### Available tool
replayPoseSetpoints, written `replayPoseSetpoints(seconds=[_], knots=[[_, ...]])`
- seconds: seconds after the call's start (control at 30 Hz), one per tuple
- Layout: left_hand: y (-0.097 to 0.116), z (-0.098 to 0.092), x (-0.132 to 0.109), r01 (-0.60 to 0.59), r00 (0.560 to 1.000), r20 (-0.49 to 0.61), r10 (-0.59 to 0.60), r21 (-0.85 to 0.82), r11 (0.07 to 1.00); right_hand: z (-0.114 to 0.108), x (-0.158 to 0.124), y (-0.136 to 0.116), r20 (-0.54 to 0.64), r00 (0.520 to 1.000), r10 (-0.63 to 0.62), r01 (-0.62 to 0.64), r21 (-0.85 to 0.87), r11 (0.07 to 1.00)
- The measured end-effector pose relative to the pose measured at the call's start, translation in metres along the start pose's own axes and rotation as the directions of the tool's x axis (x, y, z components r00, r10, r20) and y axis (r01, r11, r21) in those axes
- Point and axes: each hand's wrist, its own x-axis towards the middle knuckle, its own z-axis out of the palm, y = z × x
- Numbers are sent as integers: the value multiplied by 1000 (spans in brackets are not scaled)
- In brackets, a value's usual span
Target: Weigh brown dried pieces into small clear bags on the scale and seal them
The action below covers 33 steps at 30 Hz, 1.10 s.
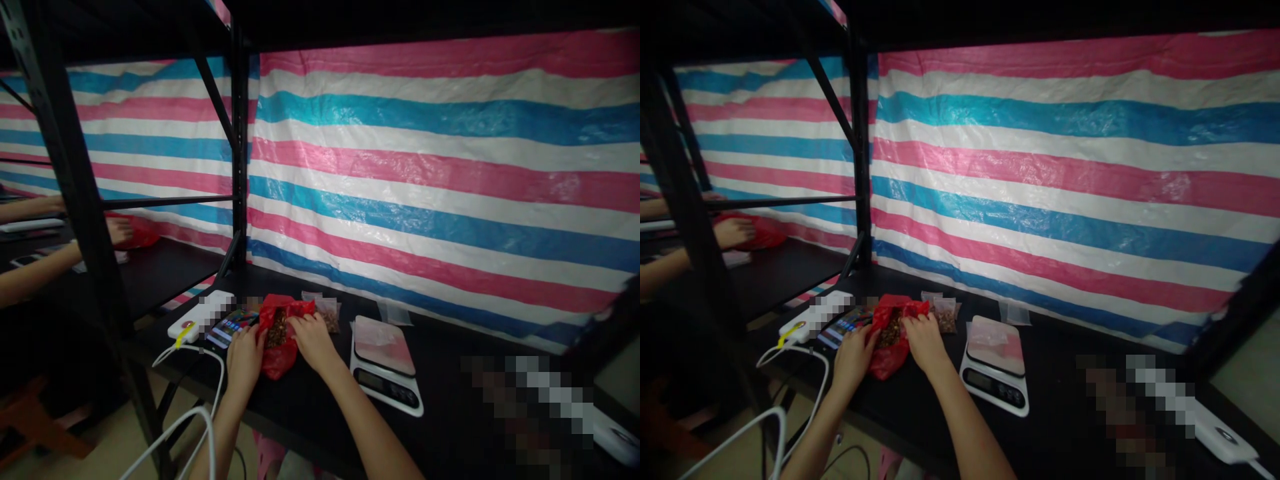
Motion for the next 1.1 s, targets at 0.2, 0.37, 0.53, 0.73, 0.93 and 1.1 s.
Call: replayPoseSetpoints(seconds=[0.2,0.37,0.53,0.73,0.93,1.1], knots=[[13,-10,-1,123,991,52,-124,21,992,-15,-2,-2,8,1000,16,-16,19,1000],[20,-18,-2,133,987,96,-127,-58,989,-22,-6,3,22,999,24,-26,61,998],[16,-16,0,223,971,125,-206,-141,965,-10,-7,1,66,997,51,-57,101,993],[9,-12,2,216,976,87,-200,-507,835,3,-5,-5,32,996,82,-88,306,948],[4,-7,5,171,975,74,-207,-848,501,21,-2,-5,7,989,145,-122,579,806],[5,-4,7,254,960,186,-210,-895,367,36,1,-1,22,980,199,-143,770,622]])
